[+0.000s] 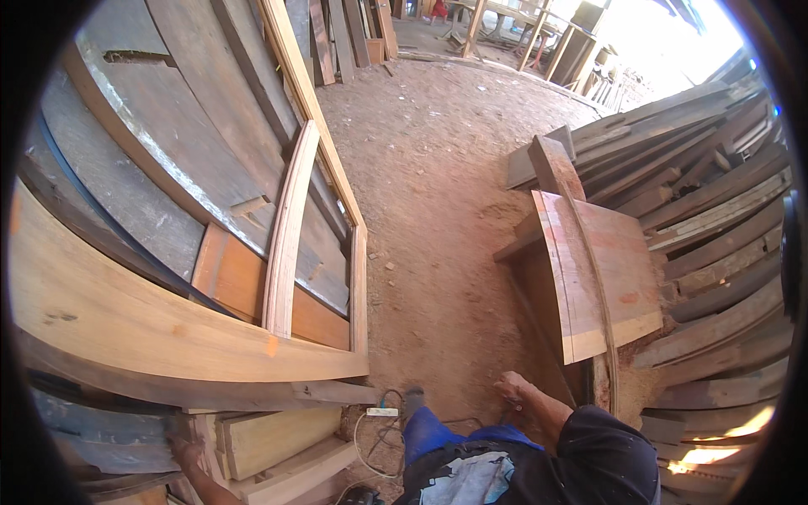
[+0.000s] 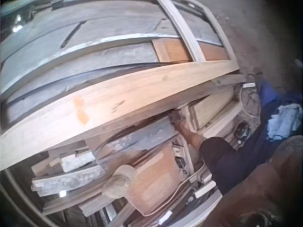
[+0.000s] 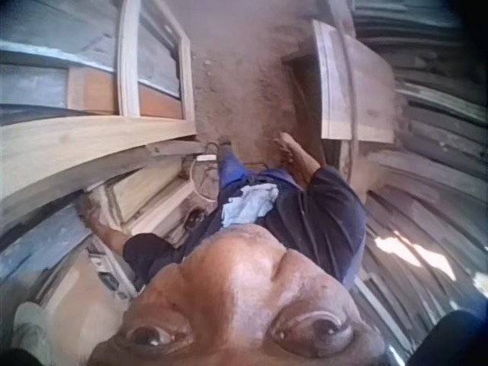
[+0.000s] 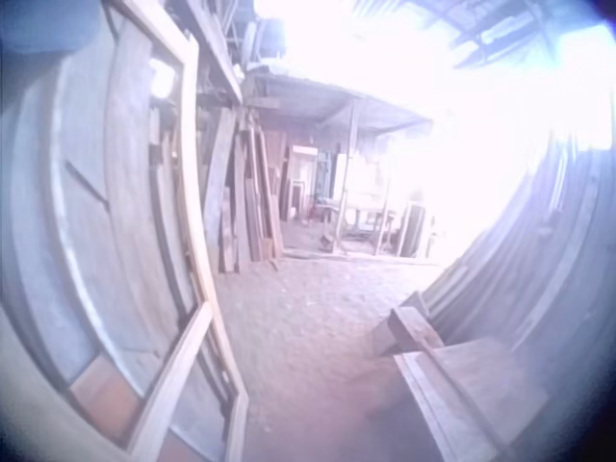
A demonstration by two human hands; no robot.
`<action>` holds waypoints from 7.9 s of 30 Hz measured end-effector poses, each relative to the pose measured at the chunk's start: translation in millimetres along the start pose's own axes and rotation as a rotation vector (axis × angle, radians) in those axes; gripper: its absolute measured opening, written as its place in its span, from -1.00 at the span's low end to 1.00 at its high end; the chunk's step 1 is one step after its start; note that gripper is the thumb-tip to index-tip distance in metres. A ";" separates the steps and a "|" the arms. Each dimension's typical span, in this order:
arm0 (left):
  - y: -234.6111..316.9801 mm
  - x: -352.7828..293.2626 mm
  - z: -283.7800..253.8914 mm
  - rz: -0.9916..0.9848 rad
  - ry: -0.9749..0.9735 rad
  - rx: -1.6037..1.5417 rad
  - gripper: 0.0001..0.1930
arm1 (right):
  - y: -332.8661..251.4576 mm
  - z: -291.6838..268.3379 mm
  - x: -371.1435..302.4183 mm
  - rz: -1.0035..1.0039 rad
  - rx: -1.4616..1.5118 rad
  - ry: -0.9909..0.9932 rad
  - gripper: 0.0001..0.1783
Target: The person uses a belt sander to smooth the surface of a wooden board, then puts the tool down to pick up and place smaller wooden blocks.
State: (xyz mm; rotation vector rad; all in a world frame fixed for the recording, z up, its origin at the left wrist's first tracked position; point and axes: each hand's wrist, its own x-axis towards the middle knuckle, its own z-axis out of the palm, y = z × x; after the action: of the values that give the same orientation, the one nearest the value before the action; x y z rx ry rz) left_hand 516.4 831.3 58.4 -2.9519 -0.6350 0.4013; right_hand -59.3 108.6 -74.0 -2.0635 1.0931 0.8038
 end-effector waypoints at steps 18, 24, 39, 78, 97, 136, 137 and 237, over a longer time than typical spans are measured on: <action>-19.0 12.6 -24.6 0.508 0.304 -0.380 -0.41 | -57.0 5.6 17.2 -0.127 0.022 0.033 -0.54; -39.0 -98.1 -72.1 0.317 0.387 -0.250 -0.57 | -62.8 8.4 21.6 -0.218 0.082 0.022 -0.60; 207.0 -534.6 29.7 0.697 -1.280 -1.645 -0.38 | -41.5 -8.0 -167.0 -0.628 0.898 -0.054 -0.34; 517.8 -794.6 243.9 0.679 -1.308 -1.158 -0.32 | 283.9 -256.1 65.2 0.371 0.132 0.927 -0.21; 668.6 -773.5 220.3 0.779 -1.234 -1.113 -0.29 | 268.8 -268.1 72.6 0.532 0.211 0.999 -0.24; 828.0 -718.5 193.5 0.974 -1.177 -1.038 -0.29 | 263.9 -277.3 66.6 0.517 0.205 0.974 -0.24; 836.6 -725.7 185.2 1.005 -1.124 -1.000 -0.35 | 267.0 -275.8 64.6 0.530 0.190 0.966 -0.24; 397.6 -788.9 268.3 0.860 -1.191 -0.810 -0.53 | 240.3 -227.0 -7.2 0.403 0.150 0.913 -0.23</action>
State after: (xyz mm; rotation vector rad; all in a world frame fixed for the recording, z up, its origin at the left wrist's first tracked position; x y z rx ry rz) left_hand -95.2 152.2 -72.7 -3.1680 0.7397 2.5492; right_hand -222.2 -168.6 2.9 -2.1260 2.0186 -0.1251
